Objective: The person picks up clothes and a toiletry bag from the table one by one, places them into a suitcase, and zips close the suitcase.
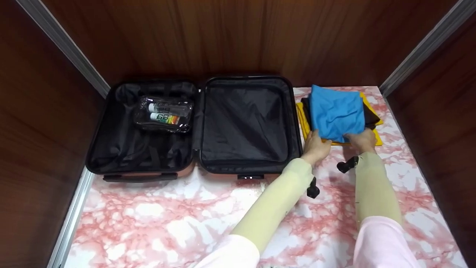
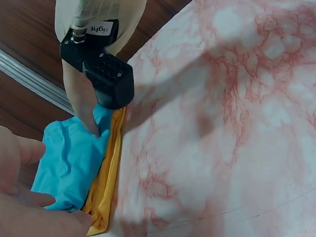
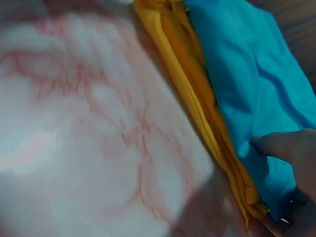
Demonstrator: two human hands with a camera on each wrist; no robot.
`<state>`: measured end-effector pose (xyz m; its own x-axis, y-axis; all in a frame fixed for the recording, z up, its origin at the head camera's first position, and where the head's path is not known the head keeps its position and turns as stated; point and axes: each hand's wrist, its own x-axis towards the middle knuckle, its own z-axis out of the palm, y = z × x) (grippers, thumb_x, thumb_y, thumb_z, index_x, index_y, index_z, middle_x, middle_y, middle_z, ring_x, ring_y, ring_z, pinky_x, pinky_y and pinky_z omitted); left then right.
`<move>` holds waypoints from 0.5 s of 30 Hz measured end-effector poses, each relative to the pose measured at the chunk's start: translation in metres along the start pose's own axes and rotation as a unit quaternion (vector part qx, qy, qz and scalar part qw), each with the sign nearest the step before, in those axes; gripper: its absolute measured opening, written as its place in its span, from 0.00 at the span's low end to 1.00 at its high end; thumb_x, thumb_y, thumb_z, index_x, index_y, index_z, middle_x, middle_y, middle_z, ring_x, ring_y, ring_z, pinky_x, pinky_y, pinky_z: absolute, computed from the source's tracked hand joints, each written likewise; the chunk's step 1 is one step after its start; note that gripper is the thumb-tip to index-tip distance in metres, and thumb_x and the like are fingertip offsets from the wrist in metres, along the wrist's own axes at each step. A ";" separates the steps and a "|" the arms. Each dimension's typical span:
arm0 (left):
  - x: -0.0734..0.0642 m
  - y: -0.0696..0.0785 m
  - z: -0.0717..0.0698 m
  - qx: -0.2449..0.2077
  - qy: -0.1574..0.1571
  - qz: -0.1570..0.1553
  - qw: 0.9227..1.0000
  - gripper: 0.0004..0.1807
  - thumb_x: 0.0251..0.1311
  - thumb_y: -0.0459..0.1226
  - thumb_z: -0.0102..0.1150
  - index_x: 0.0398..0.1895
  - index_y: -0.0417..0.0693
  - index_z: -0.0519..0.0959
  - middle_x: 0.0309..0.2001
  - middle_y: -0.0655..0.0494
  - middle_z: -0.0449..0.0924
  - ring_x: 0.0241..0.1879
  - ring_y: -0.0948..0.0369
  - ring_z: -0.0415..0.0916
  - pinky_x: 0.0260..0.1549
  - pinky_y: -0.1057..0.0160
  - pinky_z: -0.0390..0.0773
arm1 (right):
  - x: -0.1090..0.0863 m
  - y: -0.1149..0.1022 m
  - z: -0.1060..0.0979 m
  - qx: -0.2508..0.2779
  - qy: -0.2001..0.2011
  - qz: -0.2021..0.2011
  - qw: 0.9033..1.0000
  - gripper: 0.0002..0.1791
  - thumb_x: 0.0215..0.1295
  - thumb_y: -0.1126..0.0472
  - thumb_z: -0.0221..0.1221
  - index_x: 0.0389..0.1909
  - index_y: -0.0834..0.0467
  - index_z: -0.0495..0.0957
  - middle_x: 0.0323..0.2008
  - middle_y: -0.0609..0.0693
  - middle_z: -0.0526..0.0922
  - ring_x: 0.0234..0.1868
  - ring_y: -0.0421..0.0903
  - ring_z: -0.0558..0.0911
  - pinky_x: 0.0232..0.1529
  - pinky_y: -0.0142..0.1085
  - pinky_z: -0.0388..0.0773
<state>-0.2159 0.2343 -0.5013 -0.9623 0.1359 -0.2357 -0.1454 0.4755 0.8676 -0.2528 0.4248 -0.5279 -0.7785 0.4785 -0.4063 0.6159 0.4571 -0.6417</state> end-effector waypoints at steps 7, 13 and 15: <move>0.000 -0.006 -0.002 0.017 0.002 -0.003 1.000 0.33 0.70 0.42 0.59 0.75 0.41 0.65 0.71 0.48 0.66 0.69 0.59 0.63 0.64 0.70 0.60 | 0.000 0.002 0.002 -0.036 -0.019 -0.055 0.998 0.47 0.68 0.58 0.62 0.75 0.76 0.45 0.70 0.75 0.59 0.64 0.68 0.68 0.67 0.55 0.66; -0.004 -0.006 -0.005 0.020 0.011 -0.042 0.999 0.33 0.69 0.41 0.61 0.74 0.42 0.64 0.66 0.50 0.71 0.66 0.60 0.66 0.62 0.70 0.64 | -0.006 0.007 -0.003 -0.056 -0.050 -0.108 0.991 0.47 0.62 0.59 0.64 0.71 0.80 0.50 0.67 0.77 0.62 0.65 0.69 0.64 0.69 0.58 0.60; -0.005 -0.005 -0.004 0.030 0.008 -0.063 0.998 0.35 0.69 0.41 0.60 0.75 0.41 0.62 0.66 0.49 0.69 0.67 0.58 0.65 0.62 0.70 0.63 | -0.009 0.008 -0.006 -0.057 -0.073 -0.109 0.990 0.47 0.62 0.58 0.65 0.70 0.80 0.51 0.67 0.77 0.62 0.65 0.68 0.65 0.69 0.58 0.61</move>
<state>-0.2111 0.2274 -0.5029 -0.9411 0.0585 -0.3330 -0.2512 0.5384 0.8044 -0.2400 0.4288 -0.5259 -0.8983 0.2502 -0.3612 0.4351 0.6223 -0.6507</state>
